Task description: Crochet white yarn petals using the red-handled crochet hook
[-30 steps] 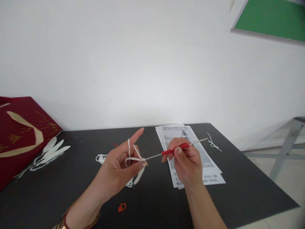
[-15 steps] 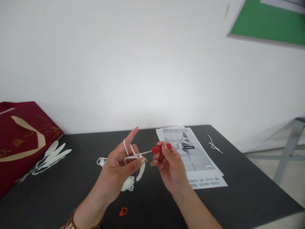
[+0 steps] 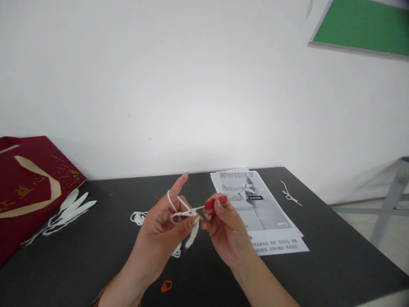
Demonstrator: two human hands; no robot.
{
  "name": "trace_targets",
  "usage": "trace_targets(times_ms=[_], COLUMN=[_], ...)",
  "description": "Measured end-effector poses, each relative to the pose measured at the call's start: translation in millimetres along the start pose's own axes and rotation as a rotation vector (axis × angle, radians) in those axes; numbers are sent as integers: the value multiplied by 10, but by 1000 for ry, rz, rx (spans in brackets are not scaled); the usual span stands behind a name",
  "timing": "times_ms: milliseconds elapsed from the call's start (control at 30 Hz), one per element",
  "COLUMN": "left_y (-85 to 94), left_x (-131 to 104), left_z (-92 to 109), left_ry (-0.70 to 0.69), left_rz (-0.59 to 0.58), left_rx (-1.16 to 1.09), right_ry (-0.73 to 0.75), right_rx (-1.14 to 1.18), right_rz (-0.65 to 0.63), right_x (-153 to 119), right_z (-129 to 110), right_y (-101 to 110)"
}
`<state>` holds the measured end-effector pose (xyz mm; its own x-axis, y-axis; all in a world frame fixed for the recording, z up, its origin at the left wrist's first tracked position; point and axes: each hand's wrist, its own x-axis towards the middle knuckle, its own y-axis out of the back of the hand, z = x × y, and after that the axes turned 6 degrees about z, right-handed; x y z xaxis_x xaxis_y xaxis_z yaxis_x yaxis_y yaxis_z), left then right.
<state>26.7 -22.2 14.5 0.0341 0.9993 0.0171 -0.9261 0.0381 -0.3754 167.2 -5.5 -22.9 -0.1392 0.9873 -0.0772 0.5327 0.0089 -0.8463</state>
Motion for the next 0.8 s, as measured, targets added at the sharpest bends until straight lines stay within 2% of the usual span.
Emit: trace_targets(times_ms=[333,600,800], left_y=[-43,-51,-38], left_x=[-50,-55,-43], left_z=[49,63,62], left_ry=[19,20,15], left_rz=[50,38,-1], left_rx=[40,45,60], right_ry=[83,116,203], right_rx=[-62,-120,-193], right_rz=[-74,-95,-119], right_x=[26,28,44], right_z=[-60,-98,-173], right_y=[22,47,54])
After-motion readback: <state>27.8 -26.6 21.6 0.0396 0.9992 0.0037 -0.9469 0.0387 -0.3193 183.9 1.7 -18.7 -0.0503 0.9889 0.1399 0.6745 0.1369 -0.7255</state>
